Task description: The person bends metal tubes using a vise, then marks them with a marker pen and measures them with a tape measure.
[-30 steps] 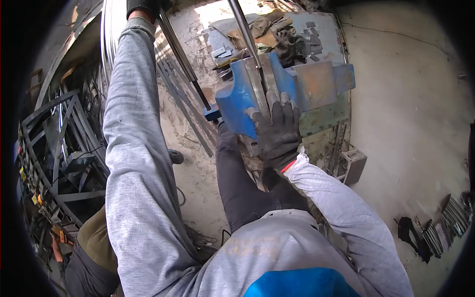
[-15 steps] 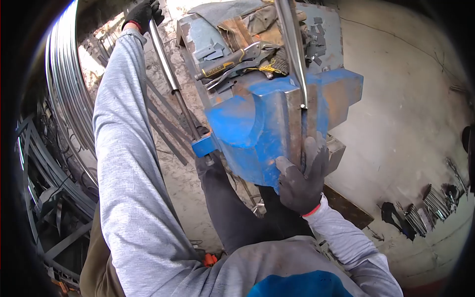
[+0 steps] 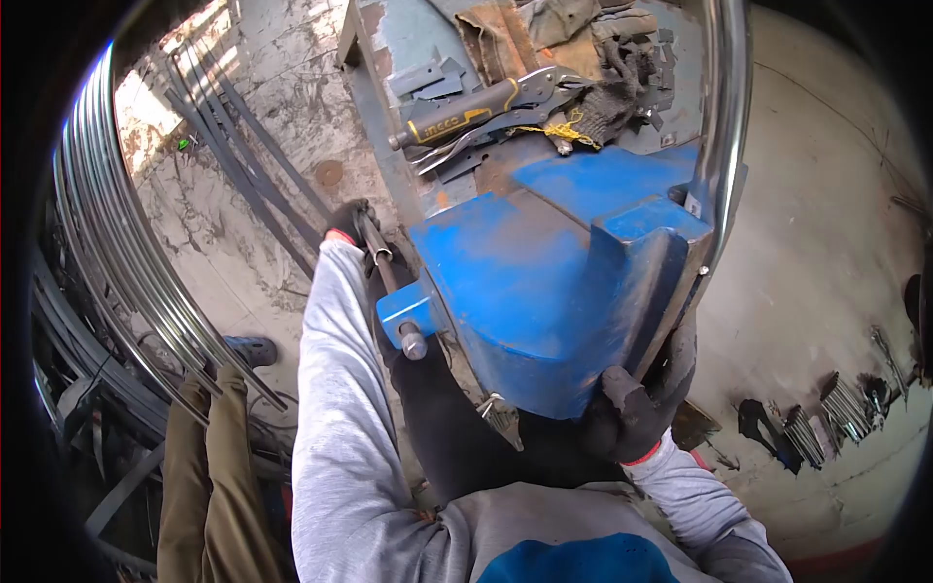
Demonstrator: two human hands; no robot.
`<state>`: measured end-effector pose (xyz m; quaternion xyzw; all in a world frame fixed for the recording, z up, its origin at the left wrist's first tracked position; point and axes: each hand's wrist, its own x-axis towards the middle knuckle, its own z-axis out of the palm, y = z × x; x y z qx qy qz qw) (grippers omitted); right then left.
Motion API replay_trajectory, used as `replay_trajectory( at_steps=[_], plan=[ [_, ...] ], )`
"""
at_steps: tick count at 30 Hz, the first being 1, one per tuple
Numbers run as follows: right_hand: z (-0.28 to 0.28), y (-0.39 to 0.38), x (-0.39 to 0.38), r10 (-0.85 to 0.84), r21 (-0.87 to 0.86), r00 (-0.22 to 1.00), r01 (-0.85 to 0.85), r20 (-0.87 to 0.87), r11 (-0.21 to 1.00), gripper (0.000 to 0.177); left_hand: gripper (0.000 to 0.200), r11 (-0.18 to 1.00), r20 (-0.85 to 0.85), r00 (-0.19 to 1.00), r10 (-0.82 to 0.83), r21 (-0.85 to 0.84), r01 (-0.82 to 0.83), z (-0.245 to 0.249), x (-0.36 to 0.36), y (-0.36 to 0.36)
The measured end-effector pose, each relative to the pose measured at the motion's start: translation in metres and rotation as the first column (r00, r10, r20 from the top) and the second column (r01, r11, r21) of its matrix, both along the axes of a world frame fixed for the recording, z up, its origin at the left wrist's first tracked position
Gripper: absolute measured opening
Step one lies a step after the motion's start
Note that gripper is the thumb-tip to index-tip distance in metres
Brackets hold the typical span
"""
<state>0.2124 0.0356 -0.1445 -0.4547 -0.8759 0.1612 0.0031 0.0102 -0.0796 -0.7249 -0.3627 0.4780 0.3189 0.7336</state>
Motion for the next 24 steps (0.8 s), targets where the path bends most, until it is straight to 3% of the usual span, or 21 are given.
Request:
replay_trajectory(
  at_steps=[2, 4, 7, 10, 14, 15, 16, 18, 20, 22, 24],
  plan=[
    [0.003, 0.001, -0.003, 0.035, -0.02, 0.999, -0.034, 0.02, 0.999, 0.035, 0.012, 0.998, -0.192, 0.981, -0.011, 0.055, 0.022, -0.017, 0.045, -0.054],
    [0.001, 0.001, 0.0, 0.089, 0.014, 0.996, -0.089, 0.018, 0.996, 0.035, 0.013, 0.963, -0.341, 0.913, -0.225, 0.062, 0.261, 0.003, 0.079, -0.094],
    [-0.007, -0.006, 0.006, 0.041, 0.094, 0.999, -0.04, -0.012, 0.995, 0.028, 0.018, 0.798, -0.51, 0.695, -0.506, 0.029, 0.602, 0.022, 0.111, -0.131],
    [-0.003, -0.006, -0.001, 0.059, 0.112, 0.998, -0.055, -0.029, 0.992, 0.034, 0.023, 0.635, -0.603, 0.511, -0.612, 0.01, 0.772, 0.026, 0.116, -0.147],
    [-0.003, -0.003, 0.0, 0.095, 0.134, 0.995, -0.089, -0.043, 0.987, 0.036, 0.031, 0.549, -0.734, 0.426, -0.529, 0.088, 0.831, -0.019, 0.102, -0.151],
    [-0.004, -0.005, 0.001, 0.113, 0.138, 0.993, -0.107, -0.041, 0.985, 0.036, 0.032, 0.566, -0.762, 0.481, -0.434, 0.185, 0.804, -0.054, 0.101, -0.164],
    [-0.006, -0.004, 0.001, 0.124, 0.154, 0.99, -0.113, -0.064, 0.982, 0.035, 0.033, 0.559, -0.829, 0.304, -0.469, -0.012, 0.829, -0.034, 0.092, -0.126],
    [-0.01, -0.002, 0.001, 0.151, 0.192, 0.986, -0.135, -0.073, 0.972, 0.035, 0.035, 0.586, -0.869, 0.16, -0.469, -0.17, 0.792, -0.017, 0.081, -0.089],
    [-0.013, -0.002, 0.001, 0.192, 0.194, 0.973, -0.165, -0.131, 0.967, 0.036, 0.036, 0.591, -0.873, 0.13, -0.469, -0.201, 0.782, -0.022, 0.074, -0.079],
    [-0.014, -0.001, 0.007, 0.252, 0.205, 0.967, -0.239, -0.038, 0.949, 0.045, 0.038, 0.577, -0.861, 0.119, -0.495, -0.223, 0.786, -0.034, 0.072, -0.086],
    [-0.022, -0.003, 0.007, 0.23, 0.2, 0.968, -0.207, -0.1, 0.958, 0.046, 0.04, 0.565, -0.842, 0.095, -0.531, -0.268, 0.78, -0.051, 0.075, -0.11]
  ],
)
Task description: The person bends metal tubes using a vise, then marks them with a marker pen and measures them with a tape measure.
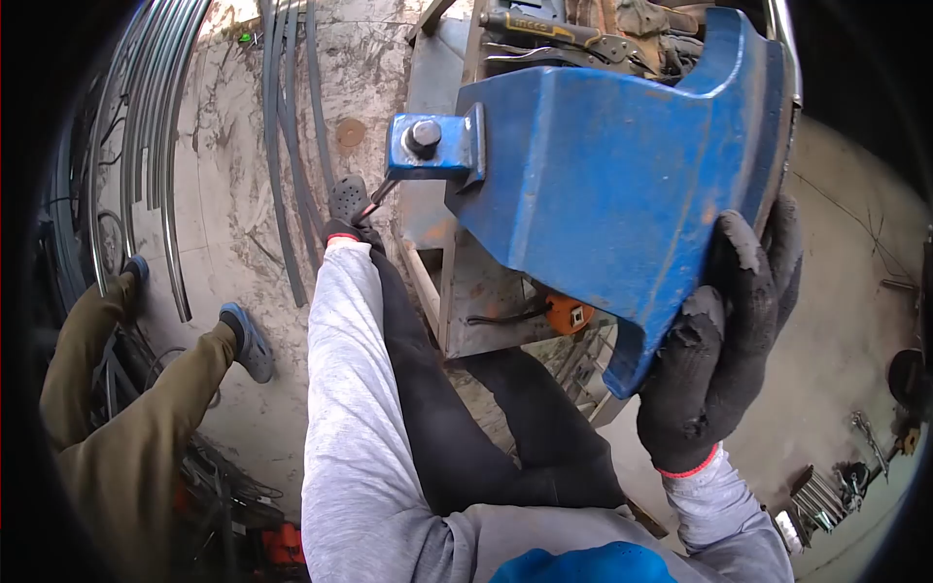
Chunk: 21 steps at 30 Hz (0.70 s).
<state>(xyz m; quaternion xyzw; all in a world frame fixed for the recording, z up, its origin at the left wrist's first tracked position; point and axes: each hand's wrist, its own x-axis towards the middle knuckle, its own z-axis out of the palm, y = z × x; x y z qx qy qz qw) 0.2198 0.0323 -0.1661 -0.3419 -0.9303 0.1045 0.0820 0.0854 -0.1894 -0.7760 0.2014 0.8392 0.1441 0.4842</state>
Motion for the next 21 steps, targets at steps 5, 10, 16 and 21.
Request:
replay_trajectory(
  at_steps=[5, 10, 16, 21],
  plan=[
    [-0.008, -0.004, 0.003, 0.03, -0.043, 0.994, -0.035, -0.109, 0.998, 0.045, 0.046, 0.958, -0.122, 0.993, 0.006, -0.284, -0.041, -0.029, 0.01, -0.103],
    [-0.005, 0.001, 0.004, 0.118, -0.016, 0.974, -0.124, -0.191, 0.992, 0.042, 0.042, 0.909, -0.519, 0.855, 0.01, -0.351, -0.224, 0.05, 0.035, -0.193],
    [0.008, -0.004, -0.003, 0.107, 0.085, 0.957, -0.088, -0.269, 0.993, 0.041, 0.037, 0.89, -0.409, 0.791, 0.455, 0.188, -0.415, 0.216, 0.071, -0.197],
    [0.028, -0.006, -0.002, -0.082, 0.057, 0.996, 0.084, -0.037, 0.995, 0.043, 0.03, 0.696, 0.009, 0.76, 0.65, 0.394, -0.601, 0.341, 0.096, -0.081]
  ],
)
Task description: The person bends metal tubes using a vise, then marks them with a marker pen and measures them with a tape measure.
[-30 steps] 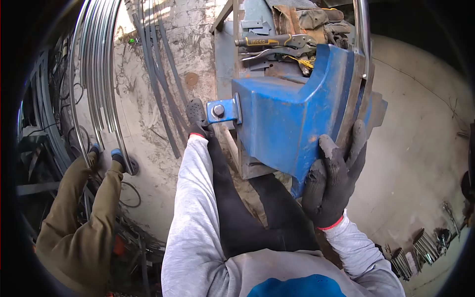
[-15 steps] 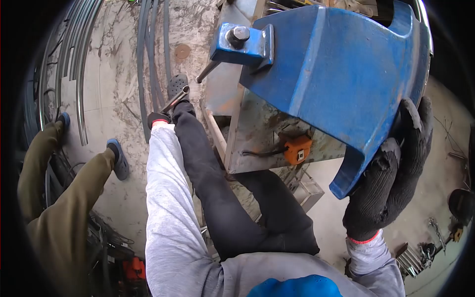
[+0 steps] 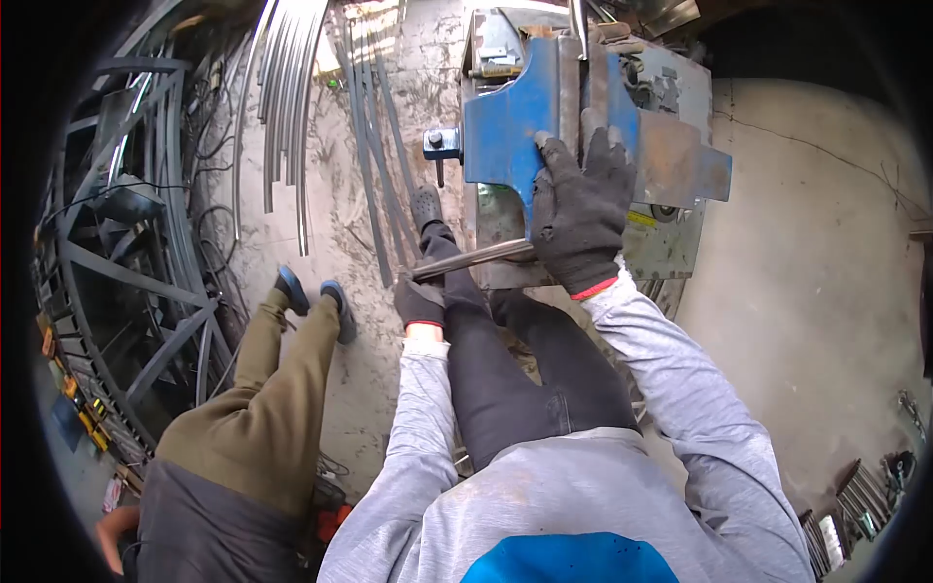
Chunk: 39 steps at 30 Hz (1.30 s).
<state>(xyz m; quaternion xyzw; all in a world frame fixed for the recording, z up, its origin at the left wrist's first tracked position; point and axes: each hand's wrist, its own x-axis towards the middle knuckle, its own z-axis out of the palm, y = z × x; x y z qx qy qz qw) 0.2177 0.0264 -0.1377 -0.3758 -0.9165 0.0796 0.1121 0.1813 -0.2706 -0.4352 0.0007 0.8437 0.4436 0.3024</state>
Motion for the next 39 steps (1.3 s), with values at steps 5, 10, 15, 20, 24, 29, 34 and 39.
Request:
replay_trajectory(
  at_steps=[5, 10, 15, 20, 24, 29, 34, 39],
  plan=[
    [0.0, 0.001, 0.002, -0.022, -0.037, 0.999, 0.023, 0.025, 0.999, 0.045, 0.024, 0.88, 0.45, 0.862, 0.234, 0.28, -0.385, 0.095, 0.022, 0.114],
    [0.001, 0.002, 0.0, -0.009, -0.008, 0.998, 0.01, 0.064, 1.0, 0.048, 0.027, 0.994, 0.192, 0.976, -0.099, -0.017, 0.104, 0.081, 0.027, 0.144],
    [-0.003, 0.006, -0.002, -0.029, -0.022, 0.99, 0.032, 0.138, 0.999, 0.051, 0.053, 0.96, -0.03, 0.996, -0.09, -0.27, 0.078, 0.13, -0.045, 0.159],
    [-0.006, 0.004, -0.002, -0.046, -0.041, 0.996, 0.049, 0.071, 0.998, 0.045, 0.062, 0.79, -0.12, 0.795, -0.594, -0.274, 0.548, 0.056, -0.121, 0.174],
    [0.003, 0.009, -0.005, -0.041, -0.055, 0.999, 0.043, 0.033, 0.998, 0.039, 0.053, 0.833, 0.152, 0.843, -0.517, -0.137, 0.536, 0.093, -0.119, 0.188],
    [0.002, 0.005, -0.006, -0.085, -0.072, 0.995, 0.089, 0.057, 0.993, 0.036, 0.054, 0.802, 0.261, 0.781, -0.567, -0.04, 0.596, 0.121, -0.099, 0.122],
    [0.012, 0.005, -0.004, -0.091, -0.106, 0.995, 0.095, 0.037, 0.99, 0.037, 0.057, 0.915, 0.639, 0.655, -0.404, 0.273, 0.297, 0.251, -0.119, 0.095],
    [0.006, 0.004, -0.003, -0.085, 0.0, 0.996, 0.085, -0.018, 0.996, 0.036, 0.077, 0.587, 0.487, 0.753, -0.444, 0.792, -0.166, 0.292, -0.173, 0.195]
  ],
)
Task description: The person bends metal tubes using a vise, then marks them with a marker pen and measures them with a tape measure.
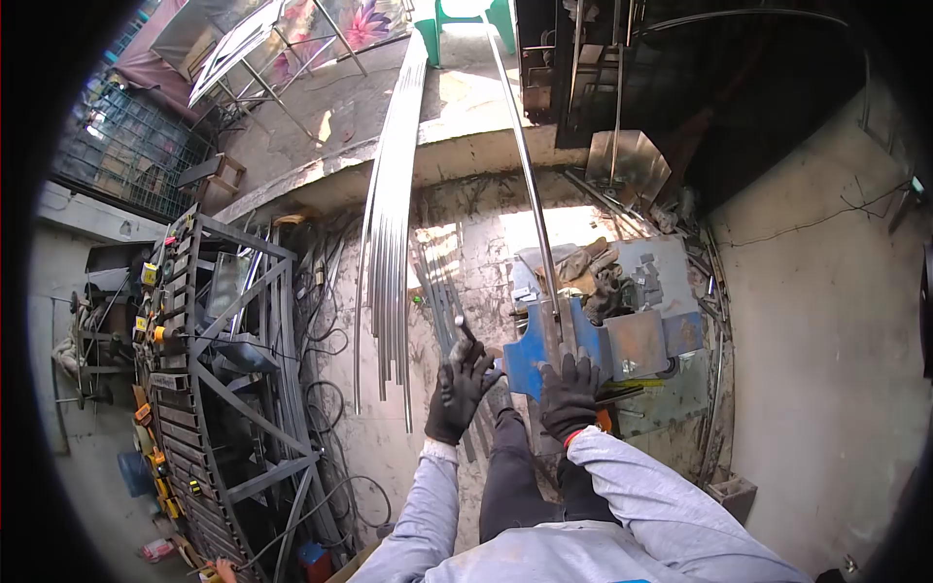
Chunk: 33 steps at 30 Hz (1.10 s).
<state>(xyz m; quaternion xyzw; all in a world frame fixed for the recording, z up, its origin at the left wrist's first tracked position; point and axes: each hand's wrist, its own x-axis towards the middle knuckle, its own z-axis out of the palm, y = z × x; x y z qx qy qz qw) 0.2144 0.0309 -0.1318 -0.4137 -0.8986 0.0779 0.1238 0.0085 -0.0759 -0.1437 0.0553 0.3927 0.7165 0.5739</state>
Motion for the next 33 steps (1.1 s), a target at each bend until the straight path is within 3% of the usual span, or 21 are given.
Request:
replay_trajectory(
  at_steps=[1, 3, 5, 6, 8, 9, 11, 13, 15, 19, 20, 22, 24, 28, 30, 33],
  plan=[
    [0.002, -0.001, -0.001, 0.0, 0.011, 1.0, 0.0, -0.005, 1.0, 0.036, 0.073, 0.997, -0.187, 0.982, 0.037, -0.066, -0.05, -0.025, -0.019, 0.027],
    [0.006, 0.0, -0.003, -0.016, -0.084, 0.999, 0.02, 0.049, 0.996, 0.037, 0.059, 0.904, -0.474, 0.84, -0.265, -0.424, 0.046, -0.078, -0.058, 0.084],
    [-0.003, -0.002, -0.001, -0.006, -0.03, 1.0, 0.006, 0.022, 1.0, 0.037, 0.054, 0.827, -0.799, 0.293, -0.526, -0.56, -0.043, -0.08, -0.057, 0.14],
    [-0.003, -0.003, -0.001, -0.005, -0.016, 1.0, 0.005, 0.022, 1.0, 0.037, 0.053, 0.827, -0.817, 0.214, -0.536, -0.559, -0.059, -0.075, -0.052, 0.165],
    [0.004, -0.001, 0.0, 0.003, -0.053, 1.0, -0.001, 0.024, 0.999, 0.037, 0.042, 0.899, -0.811, 0.412, -0.415, -0.437, 0.044, -0.058, -0.034, 0.21],
    [0.01, 0.001, -0.002, 0.0, -0.072, 0.998, 0.004, 0.061, 0.997, 0.038, 0.048, 0.972, -0.88, 0.414, -0.235, -0.211, 0.102, -0.072, -0.022, 0.228],
    [0.017, 0.001, -0.009, -0.022, -0.103, 0.99, 0.037, 0.142, 0.994, 0.038, 0.047, 0.885, -0.684, 0.637, -0.356, -0.465, -0.005, -0.022, 0.007, 0.261],
    [0.013, -0.001, -0.007, -0.026, -0.109, 0.988, 0.043, 0.15, 0.993, 0.038, 0.038, 0.89, -0.339, 0.926, -0.168, -0.455, -0.005, -0.018, 0.023, 0.269],
    [0.013, 0.002, -0.007, -0.037, -0.115, 0.987, 0.055, 0.158, 0.992, 0.038, 0.026, 0.94, -0.736, 0.633, -0.241, -0.338, -0.035, -0.123, 0.025, 0.278],
    [0.013, 0.0, -0.009, -0.03, -0.116, 0.99, 0.047, 0.139, 0.992, 0.039, 0.021, 0.952, -0.658, 0.705, -0.264, -0.295, 0.082, -0.134, 0.018, 0.279],
    [0.012, 0.0, -0.009, -0.034, -0.105, 0.993, 0.046, 0.114, 0.993, 0.038, 0.02, 0.973, -0.767, 0.603, -0.219, -0.221, 0.071, -0.148, 0.012, 0.286],
    [0.013, 0.003, -0.01, -0.045, -0.087, 0.995, 0.053, 0.091, 0.995, 0.037, 0.016, 0.962, -0.645, 0.737, -0.2, -0.27, 0.025, -0.103, 0.004, 0.301],
    [0.024, 0.002, -0.011, -0.039, -0.132, 0.995, 0.051, 0.094, 0.99, 0.034, 0.012, 0.928, -0.347, 0.928, -0.137, -0.372, -0.002, 0.002, -0.014, 0.324],
    [0.03, 0.007, -0.011, -0.02, -0.161, 0.996, 0.033, 0.082, 0.986, 0.035, 0.019, 0.965, -0.382, 0.917, -0.115, -0.261, 0.013, 0.055, -0.067, 0.339],
    [0.032, 0.006, -0.009, -0.014, -0.151, 0.998, 0.024, 0.067, 0.988, 0.036, 0.02, 0.963, -0.339, 0.932, -0.126, -0.267, 0.033, 0.083, -0.074, 0.316],
    [0.025, 0.001, -0.004, -0.005, -0.189, 0.999, 0.013, 0.043, 0.982, 0.039, 0.015, 0.931, -0.435, 0.887, -0.154, -0.365, -0.017, 0.099, -0.054, 0.242]
  ],
)
